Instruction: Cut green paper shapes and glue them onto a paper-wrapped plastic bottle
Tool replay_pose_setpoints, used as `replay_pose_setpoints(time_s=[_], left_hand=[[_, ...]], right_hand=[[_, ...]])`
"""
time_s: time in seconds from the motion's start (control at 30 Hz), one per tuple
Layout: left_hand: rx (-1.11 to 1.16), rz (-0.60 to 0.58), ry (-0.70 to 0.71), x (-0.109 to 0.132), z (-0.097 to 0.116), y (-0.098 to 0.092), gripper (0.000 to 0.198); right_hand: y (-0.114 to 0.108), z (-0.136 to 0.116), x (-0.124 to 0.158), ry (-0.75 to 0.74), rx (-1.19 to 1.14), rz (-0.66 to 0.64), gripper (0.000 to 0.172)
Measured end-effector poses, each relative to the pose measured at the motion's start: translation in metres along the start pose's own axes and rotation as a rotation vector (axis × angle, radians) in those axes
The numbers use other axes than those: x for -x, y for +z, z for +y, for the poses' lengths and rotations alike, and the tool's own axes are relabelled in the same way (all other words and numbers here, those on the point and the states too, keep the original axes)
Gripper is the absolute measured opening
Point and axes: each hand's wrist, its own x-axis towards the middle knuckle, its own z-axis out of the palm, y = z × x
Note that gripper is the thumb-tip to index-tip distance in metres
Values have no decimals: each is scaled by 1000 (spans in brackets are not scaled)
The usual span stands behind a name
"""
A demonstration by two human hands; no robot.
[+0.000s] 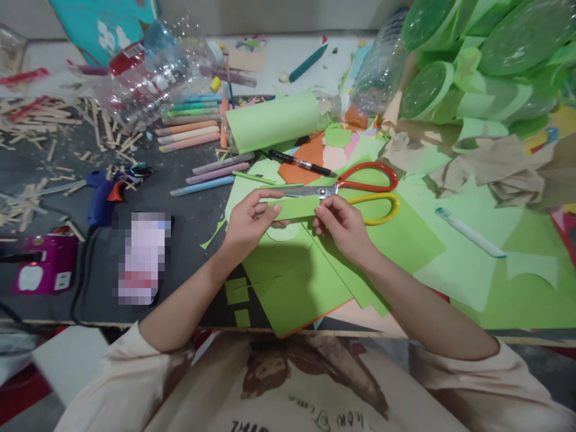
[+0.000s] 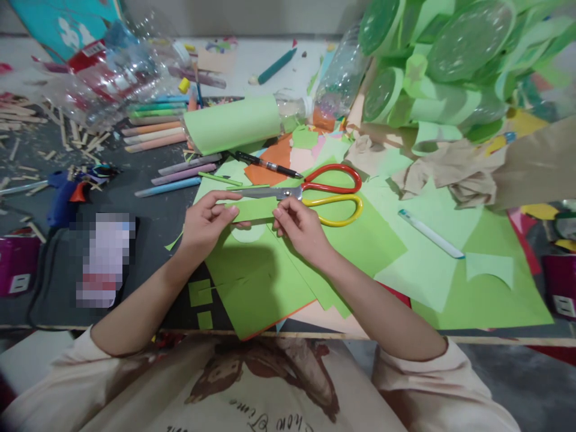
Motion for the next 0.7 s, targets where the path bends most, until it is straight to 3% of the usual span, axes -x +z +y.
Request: replay_pose_setpoints(time_s=[0.33,0.53,0.7], left_hand=[[-114,-52,105,-4,-5,-4,8],[-204,-40,403,-4,-11,-5,7],[-244,-252,464,-1,-12,-6,19]], right_hand=[[0,-1,2,-50,-89,-1,45],[1,0,4,-49,-95,-49,44],[4,-5,8,-24,104,-142,44]])
